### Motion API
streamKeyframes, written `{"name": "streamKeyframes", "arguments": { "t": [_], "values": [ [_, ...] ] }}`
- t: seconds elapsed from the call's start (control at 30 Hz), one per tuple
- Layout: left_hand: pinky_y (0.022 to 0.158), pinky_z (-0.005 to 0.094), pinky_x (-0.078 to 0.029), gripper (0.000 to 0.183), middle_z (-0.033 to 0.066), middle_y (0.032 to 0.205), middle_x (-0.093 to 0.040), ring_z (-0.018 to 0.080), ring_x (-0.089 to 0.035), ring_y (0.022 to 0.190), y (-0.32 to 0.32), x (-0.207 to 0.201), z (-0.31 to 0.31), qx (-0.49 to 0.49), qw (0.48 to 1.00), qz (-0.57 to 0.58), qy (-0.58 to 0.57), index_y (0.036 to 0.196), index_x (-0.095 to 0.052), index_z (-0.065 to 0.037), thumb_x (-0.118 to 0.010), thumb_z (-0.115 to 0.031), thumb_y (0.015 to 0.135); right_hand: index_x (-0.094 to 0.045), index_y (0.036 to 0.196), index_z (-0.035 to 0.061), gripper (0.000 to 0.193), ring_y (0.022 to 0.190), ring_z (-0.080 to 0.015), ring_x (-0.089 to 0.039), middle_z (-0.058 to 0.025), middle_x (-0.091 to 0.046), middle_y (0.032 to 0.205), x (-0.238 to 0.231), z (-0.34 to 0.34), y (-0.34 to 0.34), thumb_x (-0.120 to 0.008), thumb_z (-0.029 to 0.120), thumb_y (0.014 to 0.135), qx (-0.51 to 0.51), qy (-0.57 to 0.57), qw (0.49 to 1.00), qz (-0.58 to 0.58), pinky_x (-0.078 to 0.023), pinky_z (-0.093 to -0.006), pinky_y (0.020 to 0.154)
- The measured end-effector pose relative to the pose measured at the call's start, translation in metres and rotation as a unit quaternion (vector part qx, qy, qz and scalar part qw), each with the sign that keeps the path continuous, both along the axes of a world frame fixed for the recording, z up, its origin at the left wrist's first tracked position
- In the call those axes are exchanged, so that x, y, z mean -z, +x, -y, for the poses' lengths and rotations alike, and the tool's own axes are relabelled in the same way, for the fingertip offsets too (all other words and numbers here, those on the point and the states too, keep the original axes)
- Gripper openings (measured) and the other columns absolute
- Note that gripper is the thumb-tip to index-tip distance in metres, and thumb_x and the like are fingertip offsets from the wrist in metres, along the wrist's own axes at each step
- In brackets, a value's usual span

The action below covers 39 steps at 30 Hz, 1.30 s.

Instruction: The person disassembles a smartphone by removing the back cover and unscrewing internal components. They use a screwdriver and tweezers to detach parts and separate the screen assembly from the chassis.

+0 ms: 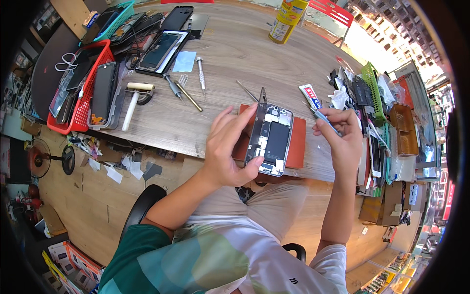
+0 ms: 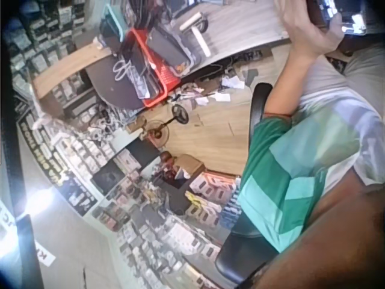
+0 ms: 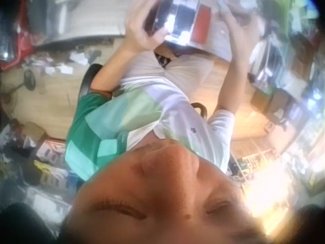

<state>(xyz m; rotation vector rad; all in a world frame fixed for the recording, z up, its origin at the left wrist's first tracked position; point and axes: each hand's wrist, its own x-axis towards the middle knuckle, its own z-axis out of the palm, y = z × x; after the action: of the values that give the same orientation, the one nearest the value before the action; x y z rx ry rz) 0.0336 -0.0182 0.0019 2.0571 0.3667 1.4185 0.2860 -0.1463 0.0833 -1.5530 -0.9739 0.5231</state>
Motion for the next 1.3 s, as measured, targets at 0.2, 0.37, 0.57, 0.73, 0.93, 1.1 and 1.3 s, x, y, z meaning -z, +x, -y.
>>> {"name": "streamKeyframes", "arguments": {
  "t": [0.2,0.37,0.57,0.73,0.93,1.1,1.3],
  "values": [
    [0.119,0.0628,-0.045,0.090,0.0182,0.107,-0.075,0.0362,-0.071,0.099,0.000,0.000,-0.001,-0.004,1.000,0.003,0.003,0.156,-0.061,0.009,-0.079,-0.036,0.080,-0.063,0.116,-0.0024,0.025,0.093,-0.0150,-0.074,-0.0183,-0.074,0.124,0.022,-0.001,0.018,-0.081,-0.002,0.099,-0.003,-0.022,0.999,-0.032,-0.063,-0.0290,0.081],
    [0.121,0.0623,-0.044,0.091,0.0250,0.124,-0.077,0.0394,-0.073,0.112,-0.001,0.002,0.002,-0.019,0.999,-0.028,-0.006,0.155,-0.061,0.011,-0.077,-0.040,0.082,-0.070,0.120,0.0003,0.029,0.095,-0.0159,-0.073,-0.0090,-0.075,0.110,0.037,0.001,0.025,-0.084,0.006,0.095,0.034,-0.073,0.995,0.061,-0.060,-0.0326,0.079],
    [0.123,0.0619,-0.044,0.090,0.0274,0.126,-0.078,0.0428,-0.075,0.118,0.001,0.005,0.007,-0.012,0.997,-0.018,-0.076,0.153,-0.061,0.014,-0.072,-0.044,0.086,-0.072,0.117,0.0025,0.026,0.097,-0.0337,-0.075,-0.0169,-0.076,0.112,0.056,-0.001,0.022,-0.083,0.009,0.094,0.023,-0.088,0.943,0.320,-0.060,-0.0461,0.084],
    [0.128,0.0594,-0.039,0.089,0.0311,0.147,-0.070,0.0511,-0.064,0.138,-0.001,0.011,0.010,-0.006,0.996,-0.027,-0.090,0.154,-0.058,0.016,-0.071,-0.041,0.087,-0.072,0.112,0.0031,0.024,0.097,-0.0351,-0.077,-0.0164,-0.074,0.107,0.042,-0.002,0.027,-0.085,0.016,0.095,0.015,-0.110,0.921,0.373,-0.061,-0.0466,0.084],
    [0.129,0.0590,-0.038,0.088,0.0295,0.145,-0.072,0.0499,-0.065,0.137,0.006,0.007,0.011,-0.003,0.998,-0.024,-0.065,0.155,-0.058,0.014,-0.072,-0.044,0.090,-0.074,0.106,0.0034,0.022,0.098,-0.0378,-0.077,-0.0164,-0.075,0.102,-0.023,-0.041,0.035,-0.082,0.022,0.097,-0.023,-0.065,0.881,0.467,-0.061,-0.0497,0.082],
    [0.123,0.0623,-0.041,0.086,0.0276,0.136,-0.075,0.0444,-0.070,0.124,-0.004,0.001,0.001,-0.019,1.000,-0.022,0.009,0.155,-0.060,0.010,-0.076,-0.040,0.088,-0.077,0.103,0.0027,0.021,0.092,-0.0350,-0.079,-0.0171,-0.080,0.097,-0.076,-0.133,-0.002,-0.083,0.022,0.097,-0.168,-0.048,0.865,0.470,-0.062,-0.0471,0.082],
    [0.121,0.0611,-0.045,0.093,0.0160,0.110,-0.074,0.0342,-0.070,0.102,-0.008,-0.007,0.003,0.001,1.000,-0.029,-0.003,0.158,-0.059,0.007,-0.083,-0.039,0.081,-0.078,0.105,0.0025,0.023,0.093,-0.0321,-0.079,-0.0160,-0.082,0.099,-0.106,-0.211,-0.083,-0.084,0.024,0.099,-0.327,-0.171,0.809,0.457,-0.061,-0.0455,0.083]
  ]
}}
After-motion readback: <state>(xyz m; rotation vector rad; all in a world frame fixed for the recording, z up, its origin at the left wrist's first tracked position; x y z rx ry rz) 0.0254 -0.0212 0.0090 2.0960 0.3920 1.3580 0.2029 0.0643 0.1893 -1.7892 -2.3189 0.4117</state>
